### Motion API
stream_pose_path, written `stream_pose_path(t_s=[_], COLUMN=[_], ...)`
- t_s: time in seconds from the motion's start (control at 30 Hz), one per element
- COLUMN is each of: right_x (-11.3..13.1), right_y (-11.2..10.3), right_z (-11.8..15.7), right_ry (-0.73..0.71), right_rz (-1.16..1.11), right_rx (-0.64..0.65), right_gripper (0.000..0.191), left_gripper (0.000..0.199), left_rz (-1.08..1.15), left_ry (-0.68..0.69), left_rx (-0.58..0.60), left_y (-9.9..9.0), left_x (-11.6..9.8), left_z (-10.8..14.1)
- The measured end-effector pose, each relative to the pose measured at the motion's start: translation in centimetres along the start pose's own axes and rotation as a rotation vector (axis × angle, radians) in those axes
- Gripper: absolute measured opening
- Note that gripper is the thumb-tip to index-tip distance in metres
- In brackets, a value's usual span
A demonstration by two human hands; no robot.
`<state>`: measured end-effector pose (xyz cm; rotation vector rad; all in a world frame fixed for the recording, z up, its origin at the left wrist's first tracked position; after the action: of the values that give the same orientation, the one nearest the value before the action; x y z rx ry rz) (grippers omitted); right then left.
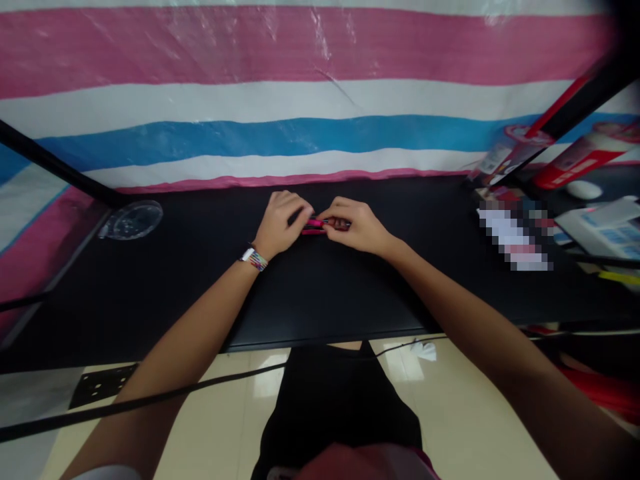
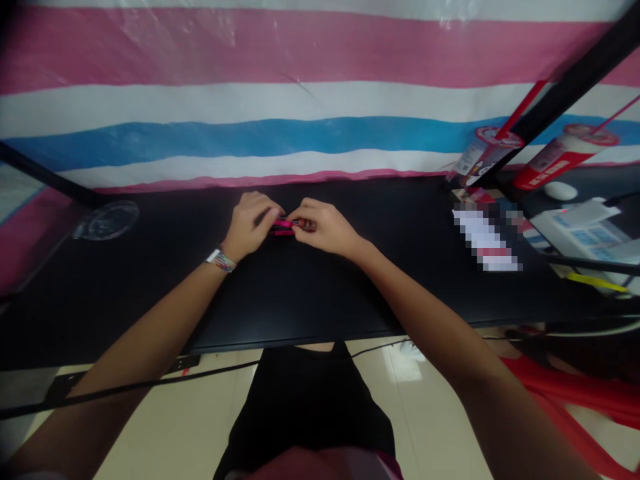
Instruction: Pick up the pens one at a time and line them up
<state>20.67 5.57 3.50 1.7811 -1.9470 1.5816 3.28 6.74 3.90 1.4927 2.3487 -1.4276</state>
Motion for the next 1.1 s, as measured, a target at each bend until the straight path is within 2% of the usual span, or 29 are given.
stream_pose_path(t_s=[0.13,0.3,0.4,0.53,0.73,0.8,0.97,1.03,1.1], right_x=[-1.7,-4.9,-6.5,-7.5,-8.1,-8.2,-8.1,-8.2,-8.4], right_y=[-1.6,-3.0,-3.3,-2.9,-2.3,-2.3,-2.3,-2.3,-2.4], right_z=[-0.2,0.1,0.4,0.5,0.5,0.6,0.5,0.5,0.5], right_ry=[0.101,0.32,0.399,0.426,0.43,0.426,0.411,0.413,0.413], right_rz=[-0.116,-0.376,-0.539,-0.665,-0.656,-0.645,-0.609,-0.615,-0.623], right_rx=[-0.136,-0.202,-0.223,-0.224,-0.261,-0.277,-0.286,-0.289,-0.305], right_gripper=[0.025,0.03,0.029,0.026,0.022,0.023,0.027,0.027,0.028], left_gripper=[0.03,0.024,0.023,0.016,0.019,0.025,0.062,0.057,0.035], left_rz=[-0.081,-0.063,-0.036,0.01,0.058,0.054,0.072,0.14,0.208], left_ry=[0.076,0.022,-0.021,-0.051,-0.062,-0.076,-0.119,-0.151,-0.16], left_rx=[-0.003,-0.091,-0.144,-0.182,-0.183,-0.169,-0.119,-0.109,-0.122], left_y=[0.2,-0.2,-0.7,-0.9,-0.8,-0.7,-0.3,-0.1,-0.1], left_x=[-1.4,-0.8,-0.2,0.5,1.1,1.3,1.9,2.3,2.4], left_z=[0.2,0.2,0.2,0.2,0.2,0.1,0.2,0.2,0.2])
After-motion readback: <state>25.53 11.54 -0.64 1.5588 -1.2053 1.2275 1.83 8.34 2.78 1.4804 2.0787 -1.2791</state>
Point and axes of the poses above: each hand's wrist, its own z-axis away from the middle knuckle, its own y-axis out of the palm, x = y × z, the point moved 8 cm from there along -z, towards the middle knuckle, and after that the axes turned 2 degrees about x, right-handed, at the moved point
